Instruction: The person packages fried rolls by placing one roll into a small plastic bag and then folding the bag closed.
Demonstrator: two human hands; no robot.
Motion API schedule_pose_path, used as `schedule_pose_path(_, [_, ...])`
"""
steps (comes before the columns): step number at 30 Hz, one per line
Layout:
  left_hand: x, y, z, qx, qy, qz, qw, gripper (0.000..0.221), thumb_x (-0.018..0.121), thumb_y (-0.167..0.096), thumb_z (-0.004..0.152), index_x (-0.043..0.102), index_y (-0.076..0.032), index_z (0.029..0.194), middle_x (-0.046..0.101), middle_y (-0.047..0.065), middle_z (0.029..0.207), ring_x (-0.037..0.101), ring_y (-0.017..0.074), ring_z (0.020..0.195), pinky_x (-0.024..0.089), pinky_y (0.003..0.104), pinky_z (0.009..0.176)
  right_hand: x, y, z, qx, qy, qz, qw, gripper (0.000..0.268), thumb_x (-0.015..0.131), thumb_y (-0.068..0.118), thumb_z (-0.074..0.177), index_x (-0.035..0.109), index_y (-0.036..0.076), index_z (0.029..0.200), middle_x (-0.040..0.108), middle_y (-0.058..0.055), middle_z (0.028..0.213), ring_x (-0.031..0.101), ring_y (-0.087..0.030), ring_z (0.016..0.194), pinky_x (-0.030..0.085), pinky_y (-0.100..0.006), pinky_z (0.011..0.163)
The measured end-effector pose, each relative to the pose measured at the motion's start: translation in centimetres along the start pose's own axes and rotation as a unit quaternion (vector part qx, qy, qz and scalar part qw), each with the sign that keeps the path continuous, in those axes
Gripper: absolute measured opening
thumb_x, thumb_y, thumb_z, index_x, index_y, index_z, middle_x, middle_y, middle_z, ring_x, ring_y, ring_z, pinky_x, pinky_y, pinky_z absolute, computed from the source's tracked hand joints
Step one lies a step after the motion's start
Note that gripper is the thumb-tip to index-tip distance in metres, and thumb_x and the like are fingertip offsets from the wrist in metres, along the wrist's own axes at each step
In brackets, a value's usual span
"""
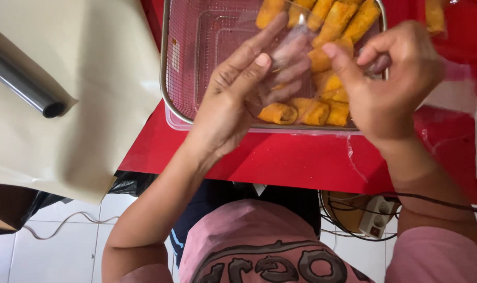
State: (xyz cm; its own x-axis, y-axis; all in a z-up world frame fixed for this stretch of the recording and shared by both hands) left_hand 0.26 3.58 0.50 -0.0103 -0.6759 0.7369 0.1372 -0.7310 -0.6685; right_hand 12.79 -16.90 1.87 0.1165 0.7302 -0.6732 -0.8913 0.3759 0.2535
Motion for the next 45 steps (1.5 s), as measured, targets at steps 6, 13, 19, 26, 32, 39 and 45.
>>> schedule_pose_path(6, [-1.7,2.8,0.1,0.166,0.054,0.063,0.983,0.042,0.054,-0.003,0.122,0.05,-0.019,0.161,0.033,-0.001,0.179,0.034,0.0181,0.17,0.035,0.04,0.147,-0.2,2.3,2.2,0.222,0.127,0.457,0.852,0.024,0.051,0.016,0.113,0.065,0.003,0.126,0.072,-0.011,0.113,0.069,-0.015,0.094,0.06,-0.023,0.091])
schedule_pose_path(13, [-1.2,1.3,-0.6,0.097,0.117,0.122,0.981,0.047,0.046,-0.011,0.121,0.036,-0.019,0.166,0.023,0.001,0.184,0.047,0.0232,0.165,0.056,0.045,0.138,-0.5,1.0,2.6,0.239,0.2,0.642,0.7,0.053,0.066,0.029,0.105,0.054,0.001,0.148,0.07,-0.016,0.133,0.073,-0.025,0.121,0.065,-0.032,0.106])
schedule_pose_path(19, [-3.4,-2.7,-1.0,0.077,0.21,0.055,0.973,0.081,0.067,-0.061,0.107,0.04,-0.016,0.168,0.046,0.022,0.174,0.041,0.0398,0.173,0.025,0.059,0.158,-0.8,0.7,3.0,0.166,0.263,0.583,0.75,0.034,0.055,0.021,0.109,0.06,0.003,0.137,0.07,-0.016,0.132,0.074,-0.023,0.12,0.068,-0.034,0.108])
schedule_pose_path(26, [-1.5,-2.0,-0.5,0.141,0.142,0.288,0.937,0.032,0.056,-0.016,0.116,0.055,-0.015,0.149,0.059,0.007,0.157,0.064,0.0205,0.145,0.056,0.035,0.13,-1.1,3.6,4.0,0.167,0.367,0.555,0.727,0.061,0.057,0.011,0.089,0.043,-0.007,0.145,0.059,-0.028,0.143,0.061,-0.037,0.136,0.054,-0.047,0.119])
schedule_pose_path(32, [-1.3,-1.8,0.9,0.18,0.131,0.219,0.95,0.034,0.064,-0.021,0.114,0.06,-0.009,0.145,0.066,0.01,0.148,0.066,0.0232,0.144,0.058,0.037,0.129,-1.3,5.4,5.6,0.138,0.416,0.514,0.737,0.077,0.061,0.012,0.081,0.033,-0.007,0.15,0.053,-0.027,0.148,0.056,-0.035,0.14,0.046,-0.045,0.122])
schedule_pose_path(39, [-0.4,-2.9,2.9,0.222,-0.017,0.347,0.911,0.067,0.059,-0.054,0.092,0.066,0.006,0.12,0.072,0.016,0.114,0.068,0.02,0.105,0.058,0.03,0.095,-0.6,6.3,8.4,0.026,0.414,0.496,0.763,0.071,0.05,0.004,0.089,0.023,-0.01,0.153,0.037,-0.029,0.161,0.038,-0.038,0.156,0.032,-0.048,0.138])
schedule_pose_path(45, [-3.6,-2.4,4.9,0.115,-0.089,0.126,0.981,0.043,0.074,-0.042,0.079,0.076,-0.001,0.092,0.072,0.008,0.079,0.069,0.0157,0.068,0.058,0.029,0.063,1.6,4.0,8.2,0.034,0.402,0.428,0.809,0.07,0.055,-0.012,0.089,0.027,-0.008,0.153,0.037,-0.031,0.161,0.044,-0.04,0.15,0.046,-0.046,0.122])
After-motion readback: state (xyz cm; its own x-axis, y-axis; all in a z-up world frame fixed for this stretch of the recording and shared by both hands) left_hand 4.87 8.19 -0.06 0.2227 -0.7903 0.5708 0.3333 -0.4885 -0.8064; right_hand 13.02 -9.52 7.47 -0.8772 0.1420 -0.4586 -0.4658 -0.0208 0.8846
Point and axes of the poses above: each hand's wrist, its own z-axis towards the middle knuckle, its own x-axis out of the palm, y = z × x, the point moved 1 cm from there along z, towards the middle knuckle
